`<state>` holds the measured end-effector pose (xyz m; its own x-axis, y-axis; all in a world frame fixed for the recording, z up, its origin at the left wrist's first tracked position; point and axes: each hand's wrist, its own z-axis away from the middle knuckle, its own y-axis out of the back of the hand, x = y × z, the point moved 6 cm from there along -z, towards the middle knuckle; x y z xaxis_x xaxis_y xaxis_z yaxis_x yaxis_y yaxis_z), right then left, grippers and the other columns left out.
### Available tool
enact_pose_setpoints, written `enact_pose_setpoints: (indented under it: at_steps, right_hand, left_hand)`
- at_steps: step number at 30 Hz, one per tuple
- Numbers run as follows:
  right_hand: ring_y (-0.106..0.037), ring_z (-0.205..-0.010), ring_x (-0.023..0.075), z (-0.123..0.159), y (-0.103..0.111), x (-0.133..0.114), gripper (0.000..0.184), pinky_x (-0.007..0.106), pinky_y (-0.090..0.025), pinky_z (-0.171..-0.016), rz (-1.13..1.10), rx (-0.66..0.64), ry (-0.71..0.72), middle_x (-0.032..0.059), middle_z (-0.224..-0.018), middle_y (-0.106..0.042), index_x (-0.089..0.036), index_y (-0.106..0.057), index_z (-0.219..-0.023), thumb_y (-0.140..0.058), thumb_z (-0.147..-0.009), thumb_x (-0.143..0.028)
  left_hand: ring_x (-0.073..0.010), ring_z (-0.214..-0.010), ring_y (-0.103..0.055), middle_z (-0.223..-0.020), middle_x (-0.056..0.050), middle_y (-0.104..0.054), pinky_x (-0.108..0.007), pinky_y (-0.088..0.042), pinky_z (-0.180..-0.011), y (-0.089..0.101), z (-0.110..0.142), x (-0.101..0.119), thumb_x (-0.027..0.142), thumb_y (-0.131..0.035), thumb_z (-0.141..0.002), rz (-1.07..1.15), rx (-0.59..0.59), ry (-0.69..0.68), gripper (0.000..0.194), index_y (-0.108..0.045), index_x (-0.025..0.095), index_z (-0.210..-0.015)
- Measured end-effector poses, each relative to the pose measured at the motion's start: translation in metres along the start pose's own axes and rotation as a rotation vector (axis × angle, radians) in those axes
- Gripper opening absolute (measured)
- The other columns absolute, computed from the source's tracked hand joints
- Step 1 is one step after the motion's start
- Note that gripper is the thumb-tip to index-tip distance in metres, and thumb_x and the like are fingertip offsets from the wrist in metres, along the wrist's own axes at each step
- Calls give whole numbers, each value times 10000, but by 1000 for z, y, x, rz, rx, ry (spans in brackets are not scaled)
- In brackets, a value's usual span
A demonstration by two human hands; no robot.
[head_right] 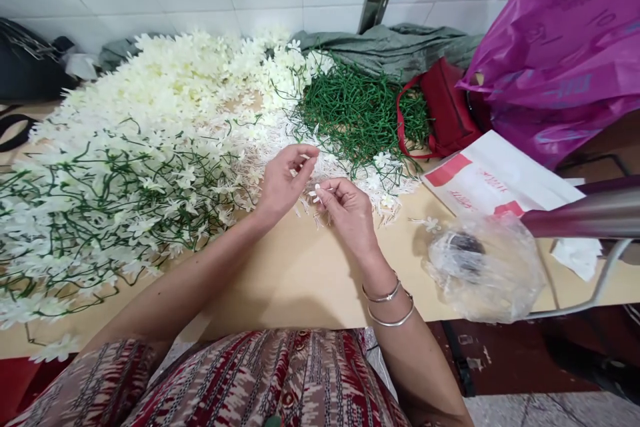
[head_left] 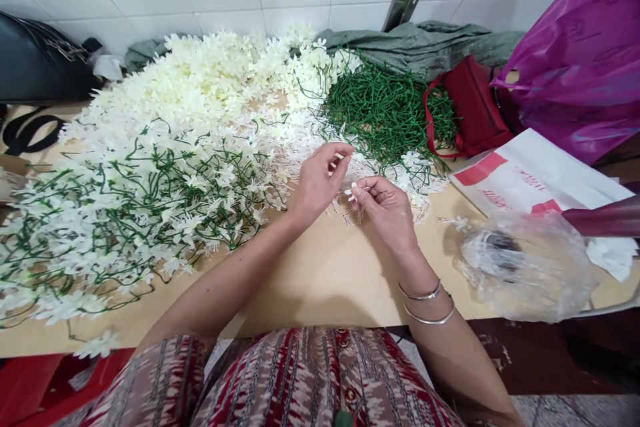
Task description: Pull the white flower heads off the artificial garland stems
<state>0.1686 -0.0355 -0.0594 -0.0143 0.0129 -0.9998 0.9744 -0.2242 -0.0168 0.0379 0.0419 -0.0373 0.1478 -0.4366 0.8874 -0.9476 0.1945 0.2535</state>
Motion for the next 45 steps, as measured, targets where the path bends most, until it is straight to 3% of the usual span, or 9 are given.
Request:
enact_pose_setpoints:
  at_steps: [6,15,21,25,29,32,39,42,45]
  right_hand:
    - [-552,-544,138,0,2,-2,213,289,-441,-583,59,-16,0,-50,-581,-611,-236,-650,-845,-717,-884,-434]
    - [-549,-540,127,1,-12,12,236,270,-420,-567,99,-157,-105,-38,-572,-621,-210,-648,-807,-691,-864,-435]
    - [-559,-561,128,0,-11,11,229,271,-434,-590,117,-140,-74,-41,-585,-613,-213,-634,-808,-679,-863,-430]
    - [-558,-549,137,1,-12,12,264,282,-437,-583,121,-142,-75,-39,-583,-616,-221,-635,-814,-703,-848,-474]
    - [-541,-536,139,1,-12,12,303,278,-420,-557,135,-142,-71,-38,-570,-612,-224,-636,-810,-710,-850,-515]
    - [-526,-528,133,1,-11,10,290,270,-410,-534,135,-134,-68,-39,-565,-608,-225,-637,-801,-713,-851,-500]
    - [-646,-589,149,-3,1,11,247,280,-488,-579,31,-6,-67,-31,-643,-675,-224,-669,-865,-771,-793,-437]
    - [-679,-618,152,-3,3,12,251,276,-498,-584,-10,-21,-83,-21,-684,-711,-219,-690,-900,-784,-784,-421]
    - [-690,-632,153,-3,7,10,253,275,-506,-584,-38,-30,-71,-19,-706,-727,-223,-708,-945,-793,-786,-400]
  left_hand:
    - [-223,-1049,-624,-1124,-89,-676,-343,-483,-953,-21,-40,-7,171,-556,-979,-398,-127,-185,174,-713,208,-1045]
    - [-297,-1115,-610,-1196,-133,-676,-411,-459,-973,-28,-37,-19,260,-655,-968,-701,-315,-232,193,-734,171,-1120]
    - [-295,-1113,-615,-1186,-122,-689,-409,-445,-945,-29,-33,-16,227,-587,-1004,-775,-349,-256,172,-730,196,-1095]
    - [-291,-1134,-614,-1233,-129,-675,-393,-445,-943,-27,-36,-13,219,-577,-1008,-786,-322,-251,245,-680,186,-1228]
    - [-324,-1105,-617,-1140,-149,-707,-425,-443,-916,-21,-40,-15,198,-563,-1003,-859,-316,-219,182,-731,163,-1065]
    - [-308,-1047,-647,-1081,-134,-735,-430,-462,-920,-9,-42,-16,227,-583,-1002,-767,-269,-184,177,-751,172,-991]
    - [-210,-974,-717,-1050,-50,-787,-376,-553,-943,36,-20,4,380,-671,-981,-116,120,-118,164,-781,272,-1035]
    - [-157,-803,-706,-957,-39,-773,-311,-585,-780,38,0,3,446,-693,-960,106,108,31,253,-766,250,-1102]
    - [-110,-609,-607,-800,-10,-715,-253,-509,-600,33,25,1,492,-688,-952,181,19,154,295,-781,236,-1067]
